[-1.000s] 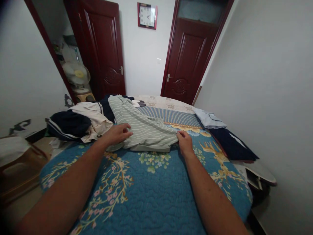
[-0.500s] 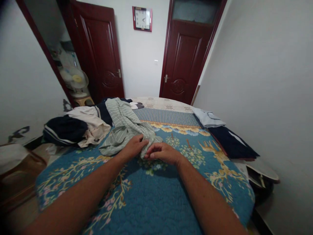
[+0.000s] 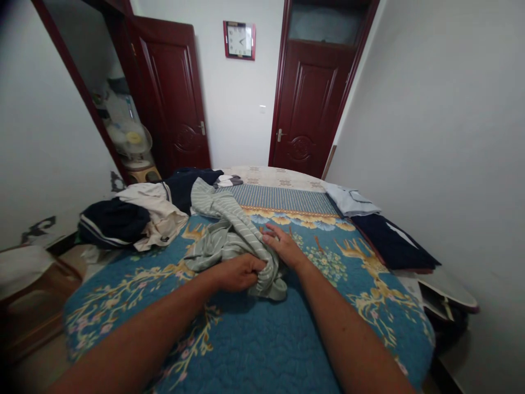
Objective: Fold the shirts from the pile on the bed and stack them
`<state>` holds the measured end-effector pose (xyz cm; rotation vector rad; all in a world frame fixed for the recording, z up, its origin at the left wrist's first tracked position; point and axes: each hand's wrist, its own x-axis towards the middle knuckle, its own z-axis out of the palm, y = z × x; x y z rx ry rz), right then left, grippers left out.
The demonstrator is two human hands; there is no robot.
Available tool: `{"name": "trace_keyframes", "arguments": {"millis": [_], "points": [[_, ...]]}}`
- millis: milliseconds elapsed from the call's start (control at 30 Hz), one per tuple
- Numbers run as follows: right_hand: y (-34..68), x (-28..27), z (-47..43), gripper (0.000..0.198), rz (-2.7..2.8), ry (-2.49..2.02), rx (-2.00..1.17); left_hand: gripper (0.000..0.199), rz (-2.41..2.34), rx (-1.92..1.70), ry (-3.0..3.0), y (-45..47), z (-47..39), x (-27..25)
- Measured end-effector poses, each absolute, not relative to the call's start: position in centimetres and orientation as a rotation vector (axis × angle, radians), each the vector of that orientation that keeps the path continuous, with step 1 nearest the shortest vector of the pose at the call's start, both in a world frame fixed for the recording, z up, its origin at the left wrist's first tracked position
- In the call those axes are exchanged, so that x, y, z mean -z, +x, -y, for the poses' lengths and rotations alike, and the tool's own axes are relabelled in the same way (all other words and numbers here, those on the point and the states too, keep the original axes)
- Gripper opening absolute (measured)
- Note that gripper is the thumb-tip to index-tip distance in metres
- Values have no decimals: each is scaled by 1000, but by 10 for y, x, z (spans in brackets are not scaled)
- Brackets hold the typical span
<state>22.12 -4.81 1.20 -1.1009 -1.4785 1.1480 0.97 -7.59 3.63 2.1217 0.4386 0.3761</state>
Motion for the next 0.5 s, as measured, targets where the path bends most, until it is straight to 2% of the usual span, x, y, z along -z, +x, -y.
{"name": "trace_keyframes", "arguments": {"millis": [100,167,233,333,500], "points": [[213,-13,49,31,1652,-1158,-989,16,-420,-351,2160,10,79,-39],[215,-14,45,19,1535,-1189,-906,9,-498,-348,2193,6,79,-43],[225,-15,37,19,1263,-1161,-918,11,-641,-355,2263,2,78,-47],[258,-18,23,27,786,-1059,-867,32,-892,-381,2421,0,77,-48],[323,-25,19,25,536,-1030,-544,21,-984,-370,2709,4,75,-39]]}}
